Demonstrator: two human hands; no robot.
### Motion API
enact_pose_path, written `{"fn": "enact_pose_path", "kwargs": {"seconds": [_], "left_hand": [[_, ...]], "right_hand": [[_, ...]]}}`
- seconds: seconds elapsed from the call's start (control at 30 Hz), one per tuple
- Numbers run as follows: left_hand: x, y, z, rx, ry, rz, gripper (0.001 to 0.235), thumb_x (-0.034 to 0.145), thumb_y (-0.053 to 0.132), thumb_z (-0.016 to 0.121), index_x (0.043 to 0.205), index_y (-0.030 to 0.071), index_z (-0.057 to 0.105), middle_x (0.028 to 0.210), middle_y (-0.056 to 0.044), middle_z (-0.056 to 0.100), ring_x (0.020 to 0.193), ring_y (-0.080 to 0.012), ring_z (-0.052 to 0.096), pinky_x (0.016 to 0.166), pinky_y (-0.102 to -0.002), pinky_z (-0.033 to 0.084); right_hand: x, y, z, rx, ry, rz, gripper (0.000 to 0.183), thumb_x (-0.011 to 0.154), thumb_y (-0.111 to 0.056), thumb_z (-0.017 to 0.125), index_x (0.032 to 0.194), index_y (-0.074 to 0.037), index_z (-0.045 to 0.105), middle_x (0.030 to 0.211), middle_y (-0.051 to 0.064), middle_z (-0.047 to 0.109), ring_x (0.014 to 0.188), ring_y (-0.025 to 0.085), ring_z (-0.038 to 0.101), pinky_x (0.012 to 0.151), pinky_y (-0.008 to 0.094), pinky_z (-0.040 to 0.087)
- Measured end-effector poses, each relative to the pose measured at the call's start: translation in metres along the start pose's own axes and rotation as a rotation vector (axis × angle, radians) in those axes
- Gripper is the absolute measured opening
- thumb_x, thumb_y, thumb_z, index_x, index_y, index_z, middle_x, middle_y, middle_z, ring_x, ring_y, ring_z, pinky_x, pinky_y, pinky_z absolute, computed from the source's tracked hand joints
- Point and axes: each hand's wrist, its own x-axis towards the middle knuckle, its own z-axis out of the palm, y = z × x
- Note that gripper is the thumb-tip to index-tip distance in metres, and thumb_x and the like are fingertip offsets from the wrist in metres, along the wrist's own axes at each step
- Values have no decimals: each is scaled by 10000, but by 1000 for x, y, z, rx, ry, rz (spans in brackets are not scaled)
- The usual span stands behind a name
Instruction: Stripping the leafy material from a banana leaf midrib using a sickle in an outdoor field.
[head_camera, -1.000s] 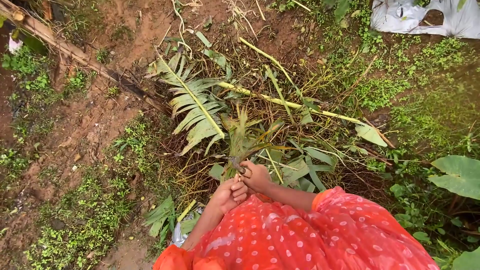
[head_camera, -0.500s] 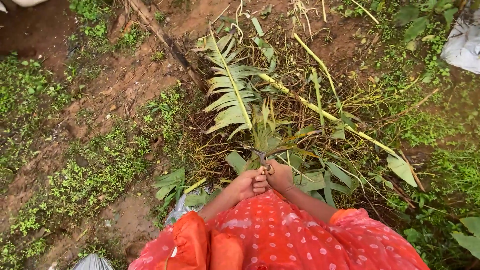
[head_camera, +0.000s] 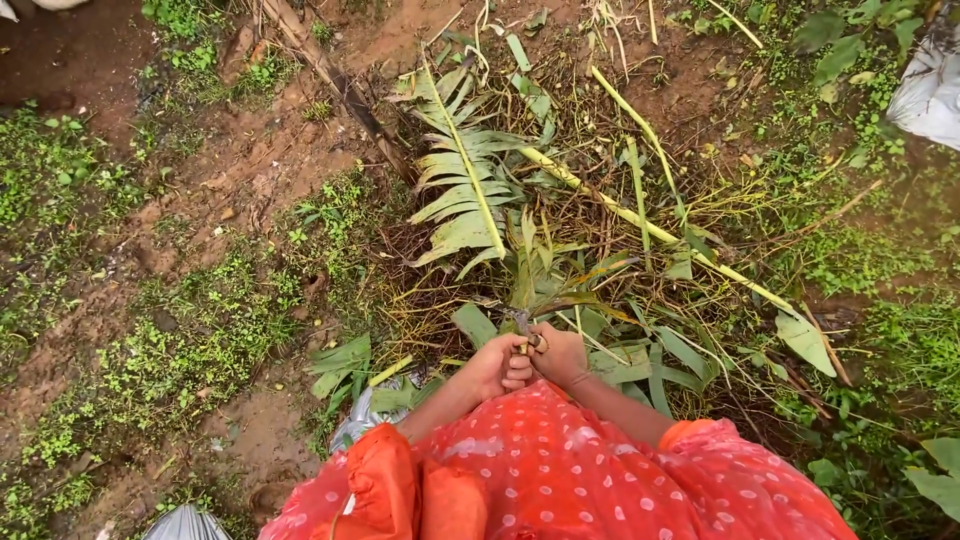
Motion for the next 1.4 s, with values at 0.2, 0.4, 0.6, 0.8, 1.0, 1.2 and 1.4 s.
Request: {"fn": "enact_pose_path", "kwargs": {"seconds": [0.2,0.4,0.6,0.8,1.0,1.2,1.4], "left_hand": [[22,-8,-25,-59,-27,5,202,944,328,576,933,128,598,617,93,248,489,-70,301,380,-181,273],[28,-6,-38,-169,-6,79,182,958,281,545,900,114,593,586,105,245,470,-59,298,370,-181,266],[27,3,-48,-215,-33,165,194,976,289,503,905,133,593,557,121,238,457,-59,286,363,-195,263],[13,21,-30,-210,-82,220,201,999,312,504,934,135,575,533,136,230,453,-57,287,372,-187,288],[-3,25,-12,-216,-133,225,223,1017,300,495,943,124,610,514,134,239,455,-67,304,372,-196,299],[-2,19,-16,-205,-154,231,235,1015,304,489,955,111,609,505,125,223,447,-67,290,362,-193,287],[8,7,-29,-221,-158,218,230,1004,290,488,956,110,621,490,121,215,439,-73,291,356,-193,282]], "right_hand": [[5,-7,-13,34,-83,32,218,806,-394,700,990,-287,651,624,96,662,704,330,730,657,467,582],[12,-41,-51,206,-208,154,316,791,-374,714,1082,-316,606,679,122,693,780,374,728,706,522,560],[9,-35,-54,465,-151,67,159,812,-263,709,835,-147,603,520,151,558,554,342,663,522,355,497],[3,-44,-53,467,-244,55,239,873,-316,695,867,-97,598,610,240,595,647,456,650,579,477,505],[7,-42,-58,530,-191,9,244,862,-283,703,811,-99,550,543,200,526,510,374,577,514,402,463],[12,-47,-62,581,-223,19,262,895,-268,662,769,-75,536,515,198,523,477,349,530,511,412,452],[2,-33,-46,562,-272,0,336,912,-342,670,783,-66,529,553,230,525,520,401,530,553,452,456]]}}
